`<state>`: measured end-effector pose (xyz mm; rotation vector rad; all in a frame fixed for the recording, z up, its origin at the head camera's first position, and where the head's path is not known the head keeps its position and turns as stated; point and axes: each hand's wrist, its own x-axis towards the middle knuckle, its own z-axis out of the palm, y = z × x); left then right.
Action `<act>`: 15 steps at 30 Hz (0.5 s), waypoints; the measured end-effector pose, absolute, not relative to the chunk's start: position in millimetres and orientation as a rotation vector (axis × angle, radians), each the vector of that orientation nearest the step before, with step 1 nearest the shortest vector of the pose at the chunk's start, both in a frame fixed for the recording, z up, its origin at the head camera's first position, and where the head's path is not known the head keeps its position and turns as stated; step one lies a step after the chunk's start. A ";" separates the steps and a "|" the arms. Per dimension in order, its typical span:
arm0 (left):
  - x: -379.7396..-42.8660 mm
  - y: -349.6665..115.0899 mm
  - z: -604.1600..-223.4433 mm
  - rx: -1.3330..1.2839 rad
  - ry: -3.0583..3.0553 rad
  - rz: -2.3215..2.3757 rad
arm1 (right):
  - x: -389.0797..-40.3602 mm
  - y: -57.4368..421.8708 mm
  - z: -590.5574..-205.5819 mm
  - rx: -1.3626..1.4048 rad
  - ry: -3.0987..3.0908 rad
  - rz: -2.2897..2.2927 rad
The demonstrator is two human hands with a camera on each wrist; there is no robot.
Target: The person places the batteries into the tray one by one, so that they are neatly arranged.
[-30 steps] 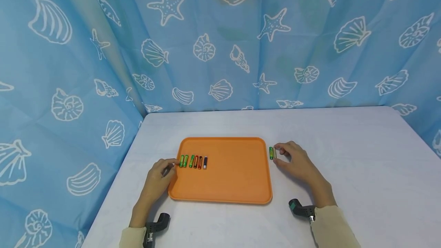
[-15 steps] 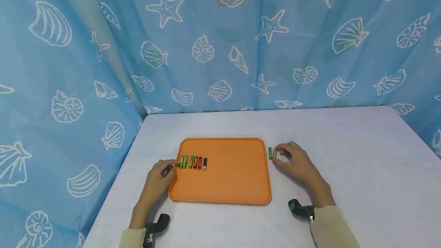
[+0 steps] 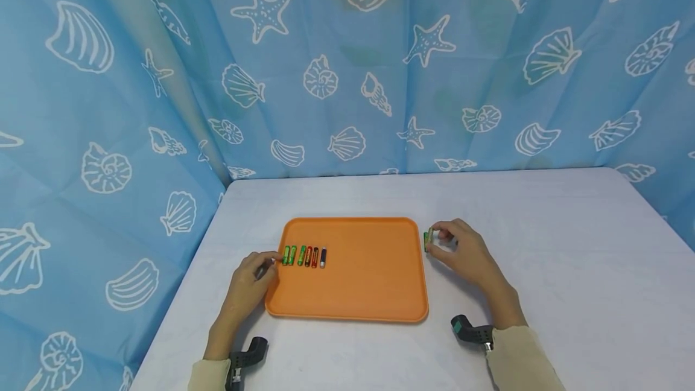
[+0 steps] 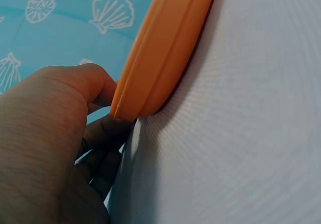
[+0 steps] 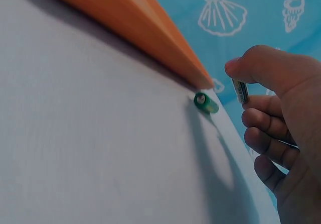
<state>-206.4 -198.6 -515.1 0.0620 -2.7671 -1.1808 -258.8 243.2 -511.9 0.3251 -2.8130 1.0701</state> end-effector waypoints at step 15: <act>-206.6 -198.8 -515.2 0.063 -2.768 -1.184 | -253.5 209.0 -504.1 0.455 -2.783 1.156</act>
